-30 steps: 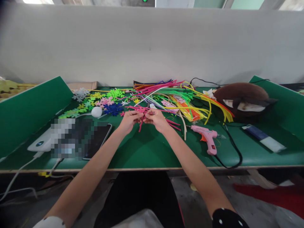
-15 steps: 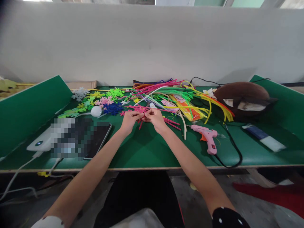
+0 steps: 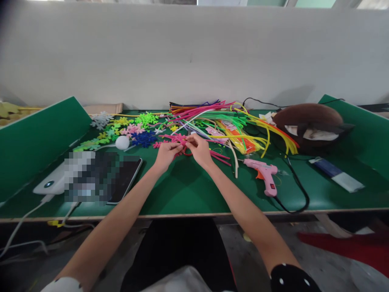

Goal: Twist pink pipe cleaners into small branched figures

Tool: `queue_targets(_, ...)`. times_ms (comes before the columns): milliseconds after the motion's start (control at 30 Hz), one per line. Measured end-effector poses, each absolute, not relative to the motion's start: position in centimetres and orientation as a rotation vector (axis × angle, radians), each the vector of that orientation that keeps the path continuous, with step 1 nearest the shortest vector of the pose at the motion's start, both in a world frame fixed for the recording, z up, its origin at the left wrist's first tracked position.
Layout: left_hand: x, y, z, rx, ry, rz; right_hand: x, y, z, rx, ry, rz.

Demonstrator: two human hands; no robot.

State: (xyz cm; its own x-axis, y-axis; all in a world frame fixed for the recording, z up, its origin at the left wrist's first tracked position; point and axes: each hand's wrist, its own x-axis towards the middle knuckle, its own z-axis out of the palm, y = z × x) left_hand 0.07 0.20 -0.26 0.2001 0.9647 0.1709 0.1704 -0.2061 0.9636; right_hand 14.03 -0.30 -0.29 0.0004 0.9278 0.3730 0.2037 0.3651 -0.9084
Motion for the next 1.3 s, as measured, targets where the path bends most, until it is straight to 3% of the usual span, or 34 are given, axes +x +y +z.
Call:
queue_targets(133,-0.1,0.2,-0.2,1.382,1.021,1.092,14.5,-0.5,0.1,-1.097,-1.771,0.52)
queue_targets(300,-0.5,0.2,0.0,1.34,0.965,1.024,15.0,-0.3,-0.1,-1.122,-1.893,0.421)
queue_targets(1300,-0.8,0.4,0.3,1.223,0.916,0.824,15.4,-0.9,0.9,-1.05,-1.931,0.674)
